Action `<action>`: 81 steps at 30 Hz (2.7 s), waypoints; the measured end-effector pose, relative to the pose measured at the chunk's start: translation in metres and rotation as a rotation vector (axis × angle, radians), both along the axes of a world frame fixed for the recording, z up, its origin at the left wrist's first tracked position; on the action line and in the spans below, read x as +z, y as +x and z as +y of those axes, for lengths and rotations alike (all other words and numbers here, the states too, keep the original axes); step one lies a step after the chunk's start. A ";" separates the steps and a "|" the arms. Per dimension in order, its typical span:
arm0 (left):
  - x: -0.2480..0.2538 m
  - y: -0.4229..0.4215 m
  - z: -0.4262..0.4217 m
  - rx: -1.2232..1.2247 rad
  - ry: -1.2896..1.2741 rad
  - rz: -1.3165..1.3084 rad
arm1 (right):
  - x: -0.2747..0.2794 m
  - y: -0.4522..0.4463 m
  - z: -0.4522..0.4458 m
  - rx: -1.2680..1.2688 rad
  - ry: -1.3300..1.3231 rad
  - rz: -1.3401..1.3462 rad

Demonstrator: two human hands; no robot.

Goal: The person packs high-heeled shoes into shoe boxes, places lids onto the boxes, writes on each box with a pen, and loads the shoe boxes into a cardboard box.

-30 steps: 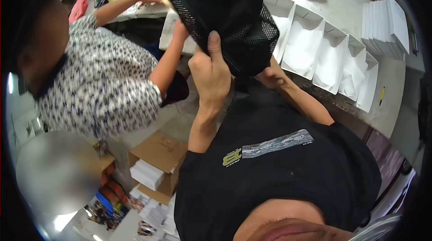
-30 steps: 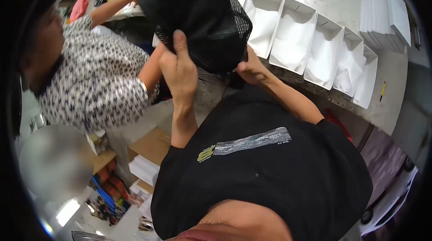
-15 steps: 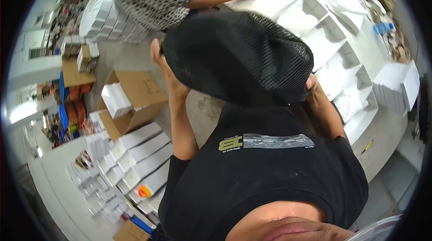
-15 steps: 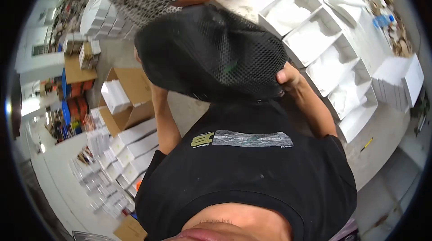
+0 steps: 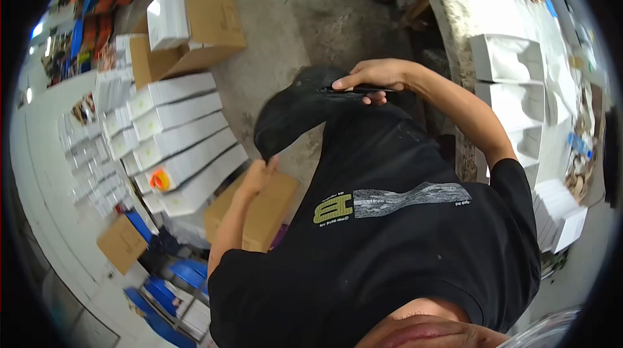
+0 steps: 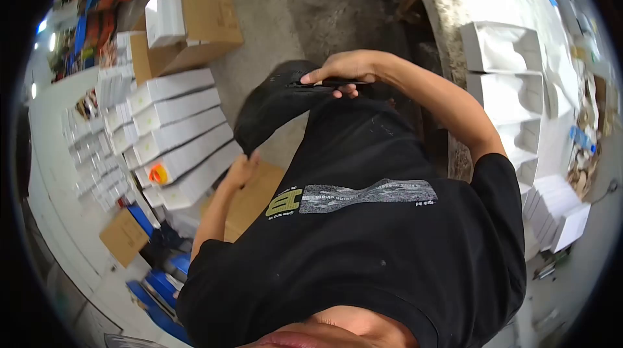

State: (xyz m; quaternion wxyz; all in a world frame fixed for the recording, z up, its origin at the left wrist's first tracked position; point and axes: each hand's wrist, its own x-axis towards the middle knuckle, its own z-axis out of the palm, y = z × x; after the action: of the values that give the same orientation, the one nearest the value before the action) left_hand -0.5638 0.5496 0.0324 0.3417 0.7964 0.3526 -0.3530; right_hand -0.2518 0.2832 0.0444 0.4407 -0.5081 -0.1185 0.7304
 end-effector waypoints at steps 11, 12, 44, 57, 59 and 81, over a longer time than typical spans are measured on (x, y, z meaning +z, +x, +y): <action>0.001 -0.058 -0.093 -0.084 -0.538 -0.050 | 0.002 0.021 0.007 0.520 0.325 -0.893; 0.001 -0.056 -0.097 -0.086 -0.567 -0.047 | -0.003 0.022 0.000 0.458 0.415 -0.985; 0.014 -0.069 -0.103 -0.023 -0.666 0.024 | 0.006 -0.023 -0.102 0.238 0.049 -1.018; -0.006 -0.092 -0.090 0.157 -0.561 -0.208 | -0.014 -0.070 -0.102 0.158 -0.067 -1.117; -0.015 -0.090 -0.085 0.201 -0.540 -0.244 | -0.017 -0.070 -0.105 0.219 -0.034 -1.146; -0.039 -0.119 -0.097 0.427 -0.424 -0.317 | -0.049 -0.094 -0.100 0.221 -0.176 -1.408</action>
State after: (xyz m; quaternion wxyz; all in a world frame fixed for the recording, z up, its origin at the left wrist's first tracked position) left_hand -0.6829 0.4527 -0.0070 0.6163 0.6608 0.3729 -0.2107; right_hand -0.3459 0.1833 -0.0044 0.1404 -0.8774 -0.3661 0.2765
